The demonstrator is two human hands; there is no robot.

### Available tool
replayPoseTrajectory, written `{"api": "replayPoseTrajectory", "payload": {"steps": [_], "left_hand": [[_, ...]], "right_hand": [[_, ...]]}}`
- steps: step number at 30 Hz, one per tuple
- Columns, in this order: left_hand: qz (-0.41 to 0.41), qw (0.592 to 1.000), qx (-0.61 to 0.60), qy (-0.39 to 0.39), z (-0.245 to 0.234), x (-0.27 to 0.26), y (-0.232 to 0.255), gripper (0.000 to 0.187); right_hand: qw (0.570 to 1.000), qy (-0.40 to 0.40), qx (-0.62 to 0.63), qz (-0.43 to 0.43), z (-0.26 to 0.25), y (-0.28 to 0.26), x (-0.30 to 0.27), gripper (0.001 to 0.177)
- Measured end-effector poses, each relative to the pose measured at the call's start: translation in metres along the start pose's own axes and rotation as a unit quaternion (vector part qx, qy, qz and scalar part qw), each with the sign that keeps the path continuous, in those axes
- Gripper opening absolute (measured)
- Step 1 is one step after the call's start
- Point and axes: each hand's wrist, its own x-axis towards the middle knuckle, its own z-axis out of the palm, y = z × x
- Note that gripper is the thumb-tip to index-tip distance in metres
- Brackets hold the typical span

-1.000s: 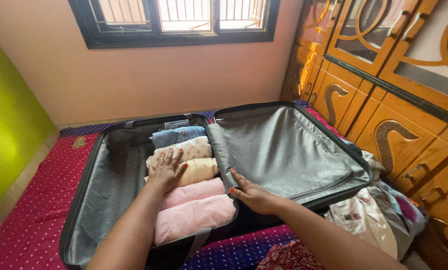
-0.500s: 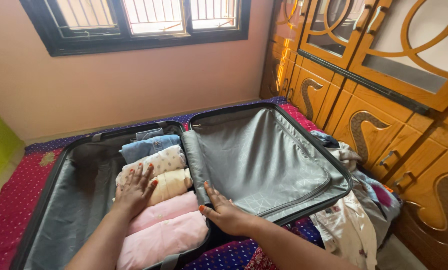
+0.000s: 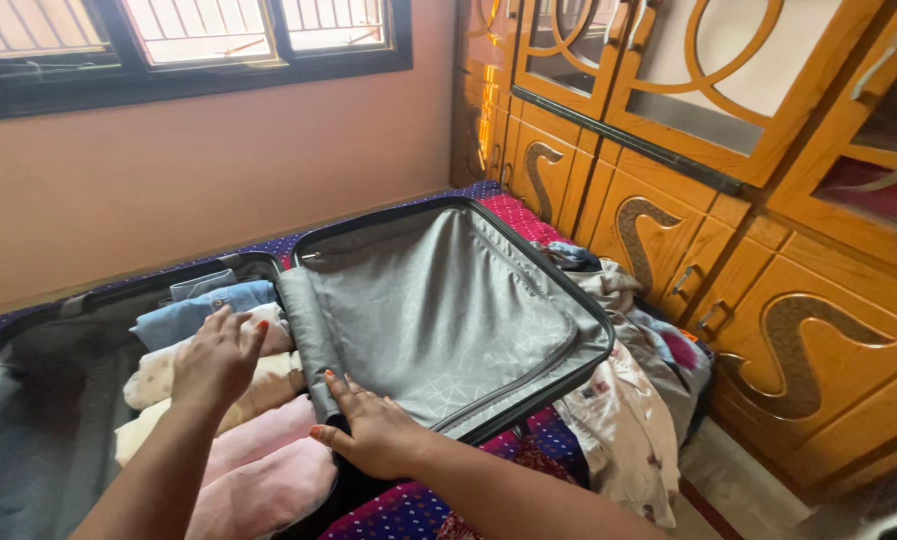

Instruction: The person buttons a denim shirt, folds it, and places it inside a suitcase along with other rolled and folded clothing items before placing a white patterned shirt on top.

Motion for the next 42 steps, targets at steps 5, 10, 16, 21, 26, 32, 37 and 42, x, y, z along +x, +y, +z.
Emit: {"api": "replayPoseTrajectory", "payload": {"steps": [5, 10, 16, 21, 26, 32, 37, 42], "left_hand": [[0.132, 0.956, -0.255, -0.055, 0.011, 0.023, 0.107, 0.061], [0.089, 0.898, -0.406, -0.144, 0.039, 0.015, 0.142, 0.062], [0.087, 0.925, -0.353, -0.113, 0.047, 0.005, 0.136, 0.058], [0.082, 0.944, -0.293, -0.127, 0.041, -0.001, 0.143, 0.056], [0.128, 0.96, -0.224, -0.113, 0.044, -0.004, 0.149, 0.055], [0.128, 0.971, -0.175, -0.1, 0.041, -0.009, 0.153, 0.055], [0.118, 0.976, -0.138, -0.124, 0.04, -0.007, 0.162, 0.056], [0.102, 0.977, -0.127, -0.136, 0.035, -0.007, 0.169, 0.056]], "right_hand": [[0.998, 0.048, 0.0, -0.04, 0.0, 0.001, -0.003, 0.091], [0.994, 0.089, 0.045, -0.052, -0.004, 0.004, -0.007, 0.064], [0.977, 0.194, 0.091, -0.003, -0.006, 0.007, -0.009, 0.028], [0.951, 0.297, 0.055, -0.056, -0.009, 0.004, -0.021, 0.02], [0.941, 0.326, -0.031, -0.09, -0.045, 0.041, -0.037, 0.017], [0.883, 0.414, -0.221, -0.035, -0.135, 0.151, -0.087, 0.019], [0.797, 0.591, -0.12, 0.017, -0.187, 0.27, -0.119, 0.026], [0.819, 0.534, 0.083, 0.193, -0.177, 0.432, -0.117, 0.018]]}}
